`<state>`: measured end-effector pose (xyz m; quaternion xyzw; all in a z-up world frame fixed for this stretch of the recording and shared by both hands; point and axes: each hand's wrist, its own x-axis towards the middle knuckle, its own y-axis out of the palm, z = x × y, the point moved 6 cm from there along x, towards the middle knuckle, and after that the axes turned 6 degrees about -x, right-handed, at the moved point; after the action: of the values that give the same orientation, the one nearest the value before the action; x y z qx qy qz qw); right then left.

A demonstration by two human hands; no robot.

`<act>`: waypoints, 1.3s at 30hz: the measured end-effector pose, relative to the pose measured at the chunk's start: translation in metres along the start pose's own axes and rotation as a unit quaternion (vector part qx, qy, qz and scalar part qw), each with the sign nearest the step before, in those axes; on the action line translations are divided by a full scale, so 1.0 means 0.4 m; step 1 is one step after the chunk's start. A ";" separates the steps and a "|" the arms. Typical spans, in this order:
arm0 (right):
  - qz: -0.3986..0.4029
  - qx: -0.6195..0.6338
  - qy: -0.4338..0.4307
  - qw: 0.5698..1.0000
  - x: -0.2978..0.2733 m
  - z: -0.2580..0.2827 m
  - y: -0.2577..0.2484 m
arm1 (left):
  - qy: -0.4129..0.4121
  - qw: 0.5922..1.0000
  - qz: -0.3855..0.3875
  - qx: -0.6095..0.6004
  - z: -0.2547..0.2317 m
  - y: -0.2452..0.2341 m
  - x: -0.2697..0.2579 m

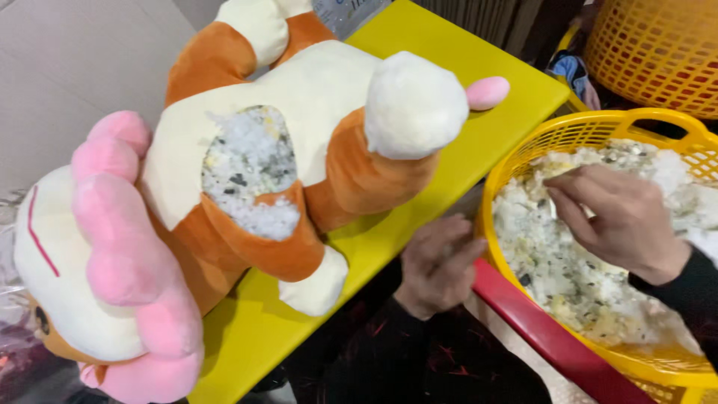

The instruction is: The person repeatedly scoops white stuffing from a yellow basket and packs it into the torso opening of a large plush toy on a yellow table. The hands press and distribute the stuffing inside the toy throughout the clip.

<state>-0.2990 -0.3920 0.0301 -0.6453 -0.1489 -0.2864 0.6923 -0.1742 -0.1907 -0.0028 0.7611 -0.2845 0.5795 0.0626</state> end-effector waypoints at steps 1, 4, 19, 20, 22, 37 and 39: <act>0.053 -0.011 0.065 0.996 -0.092 -0.085 0.086 | -0.007 0.998 0.058 -0.013 -0.008 0.086 -0.019; 0.378 -0.037 0.181 0.907 -0.405 -0.312 0.382 | -0.069 0.982 0.158 -0.080 -0.019 0.304 -0.068; 0.415 0.013 0.176 0.893 -0.734 -0.363 0.673 | -0.201 0.906 0.369 -0.047 0.086 0.640 -0.293; 0.406 0.006 0.218 0.887 -0.716 -0.361 0.631 | -0.231 0.902 0.360 -0.049 0.102 0.629 -0.301; 0.341 0.011 0.259 0.904 -0.669 -0.358 0.530 | -0.291 0.888 0.349 -0.064 0.127 0.626 -0.313; 0.011 0.360 0.441 0.822 -0.647 -0.493 0.276 | -0.554 0.629 0.149 -0.525 0.135 0.778 -0.371; 0.000 0.360 0.408 0.839 -0.572 -0.458 0.250 | -0.534 0.651 0.102 -0.529 0.119 0.732 -0.320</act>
<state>-0.4514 -0.5241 -0.2049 -0.1749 0.0547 -0.4497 0.8742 -0.3032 -0.4078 -0.2040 0.7433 -0.6029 -0.1735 0.2323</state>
